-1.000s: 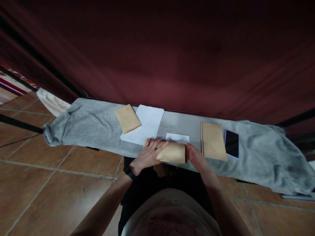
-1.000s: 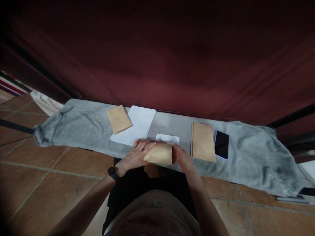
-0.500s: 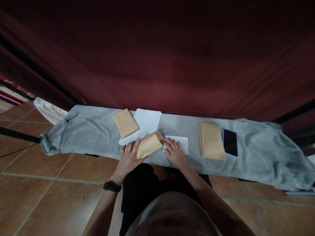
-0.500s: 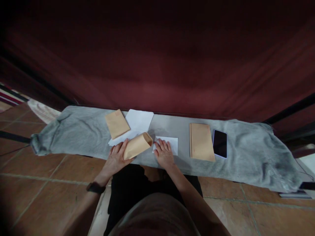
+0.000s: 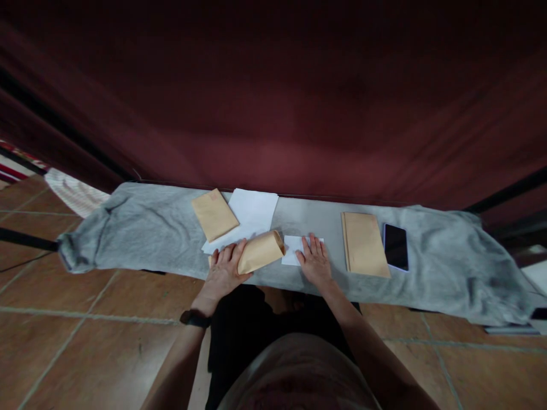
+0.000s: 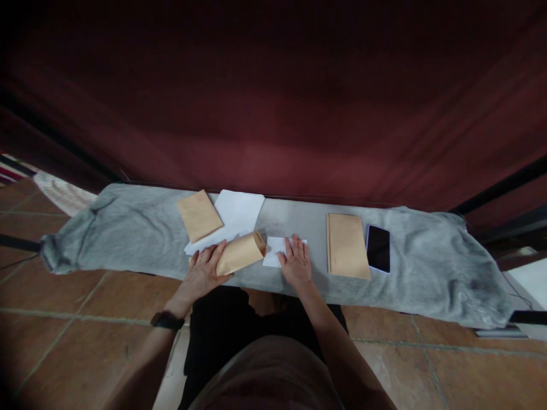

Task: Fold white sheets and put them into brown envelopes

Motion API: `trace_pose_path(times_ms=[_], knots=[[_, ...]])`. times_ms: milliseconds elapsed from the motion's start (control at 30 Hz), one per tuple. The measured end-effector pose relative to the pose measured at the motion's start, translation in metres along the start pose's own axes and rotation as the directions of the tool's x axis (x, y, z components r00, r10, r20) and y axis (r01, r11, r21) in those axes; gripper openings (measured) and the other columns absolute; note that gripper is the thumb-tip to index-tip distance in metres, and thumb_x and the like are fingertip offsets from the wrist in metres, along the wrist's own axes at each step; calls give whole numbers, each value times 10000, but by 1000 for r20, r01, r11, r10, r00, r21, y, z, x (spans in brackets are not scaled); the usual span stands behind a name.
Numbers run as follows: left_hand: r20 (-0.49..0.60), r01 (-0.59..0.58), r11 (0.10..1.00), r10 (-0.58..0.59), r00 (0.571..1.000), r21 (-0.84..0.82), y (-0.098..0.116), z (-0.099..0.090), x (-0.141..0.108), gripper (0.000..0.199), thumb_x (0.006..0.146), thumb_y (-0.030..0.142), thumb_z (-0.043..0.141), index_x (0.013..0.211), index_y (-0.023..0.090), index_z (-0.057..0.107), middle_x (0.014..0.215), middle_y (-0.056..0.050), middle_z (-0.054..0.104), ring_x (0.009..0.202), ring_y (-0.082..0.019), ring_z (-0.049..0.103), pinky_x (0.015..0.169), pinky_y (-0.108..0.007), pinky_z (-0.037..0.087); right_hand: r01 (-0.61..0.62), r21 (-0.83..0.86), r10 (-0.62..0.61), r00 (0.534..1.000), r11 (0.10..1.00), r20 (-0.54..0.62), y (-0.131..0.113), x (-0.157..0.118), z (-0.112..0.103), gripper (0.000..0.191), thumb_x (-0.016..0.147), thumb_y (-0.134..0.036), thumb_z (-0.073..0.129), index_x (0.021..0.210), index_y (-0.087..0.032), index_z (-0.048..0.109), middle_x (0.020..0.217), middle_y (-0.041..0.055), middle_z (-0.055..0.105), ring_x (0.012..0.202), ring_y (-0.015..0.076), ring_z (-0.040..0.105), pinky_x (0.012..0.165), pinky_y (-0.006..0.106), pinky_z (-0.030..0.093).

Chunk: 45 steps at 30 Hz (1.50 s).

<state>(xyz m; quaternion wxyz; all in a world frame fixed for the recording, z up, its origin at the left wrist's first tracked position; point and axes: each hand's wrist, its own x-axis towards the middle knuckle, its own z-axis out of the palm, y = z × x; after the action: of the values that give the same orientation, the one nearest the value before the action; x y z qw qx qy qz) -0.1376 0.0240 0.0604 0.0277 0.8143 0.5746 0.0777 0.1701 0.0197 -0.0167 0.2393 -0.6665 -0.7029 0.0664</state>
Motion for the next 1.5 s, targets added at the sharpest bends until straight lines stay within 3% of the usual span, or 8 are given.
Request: trace_pose_path(times_ms=[200,367,533,700,867,1067,1300,1500], knots=[[18,-20,1000,21,1000,-10,-2,0,6,990,808,422,729,1608,278,164,1413,-131,498,1355,-344,451,1191,-579,203,-50,-6,50,998,999,-39,18,-7,-6,615,1017,-419,430,1514,-59,413,1619,238,311,1497,361,306,1196,585,258],[10,-51,999,51,999,9,-6,-3,14,1009,797,421,745,1612,263,172,1431,-149,486,1361,-359,442,1184,-590,216,-36,-132,23,995,991,-96,28,-15,-6,647,1035,-431,376,1530,-15,363,1592,258,355,1468,349,359,1187,548,297],[40,-63,998,62,997,20,-7,-5,23,1022,774,407,767,1610,247,201,1434,-159,490,1372,-361,430,1191,-586,207,-47,-255,16,993,966,-120,32,-23,-8,613,1046,-393,357,1521,-6,372,1560,249,420,1441,326,397,1183,494,313],[24,-75,997,74,997,10,-14,1,20,1057,762,412,778,1616,265,173,1439,-153,480,1377,-366,421,1193,-592,192,-109,-235,77,987,966,-143,30,-27,-19,576,1038,-382,377,1506,-46,387,1483,233,510,1360,327,457,1106,476,388],[12,-96,995,96,995,-21,-19,4,11,1071,772,411,773,1620,293,129,1447,-137,471,1378,-356,420,1199,-597,171,-270,-245,269,962,931,-37,22,-20,-37,527,990,-422,506,1400,-91,490,1239,224,624,1145,339,587,960,439,462],[43,-81,995,83,996,-50,-16,1,5,1066,767,401,773,1616,305,135,1459,-135,464,1385,-353,418,1202,-611,146,-431,-244,479,857,869,190,12,3,-54,501,916,-439,654,1249,-83,538,1169,230,660,1104,326,659,915,365,484],[53,-52,997,55,997,-59,-11,1,4,1057,750,380,779,1609,299,168,1467,-133,455,1385,-355,417,1206,-593,144,-488,-181,519,823,854,230,11,11,-57,412,909,-386,645,1191,-99,559,1104,197,708,1097,299,686,908,334,492],[44,-49,997,52,998,-67,-9,0,2,1052,751,383,775,1609,297,172,1464,-132,452,1388,-357,410,1202,-585,163,-513,-88,520,833,854,189,10,11,-50,386,836,-349,704,1129,-122,598,1141,220,679,1150,344,643,955,389,473]])
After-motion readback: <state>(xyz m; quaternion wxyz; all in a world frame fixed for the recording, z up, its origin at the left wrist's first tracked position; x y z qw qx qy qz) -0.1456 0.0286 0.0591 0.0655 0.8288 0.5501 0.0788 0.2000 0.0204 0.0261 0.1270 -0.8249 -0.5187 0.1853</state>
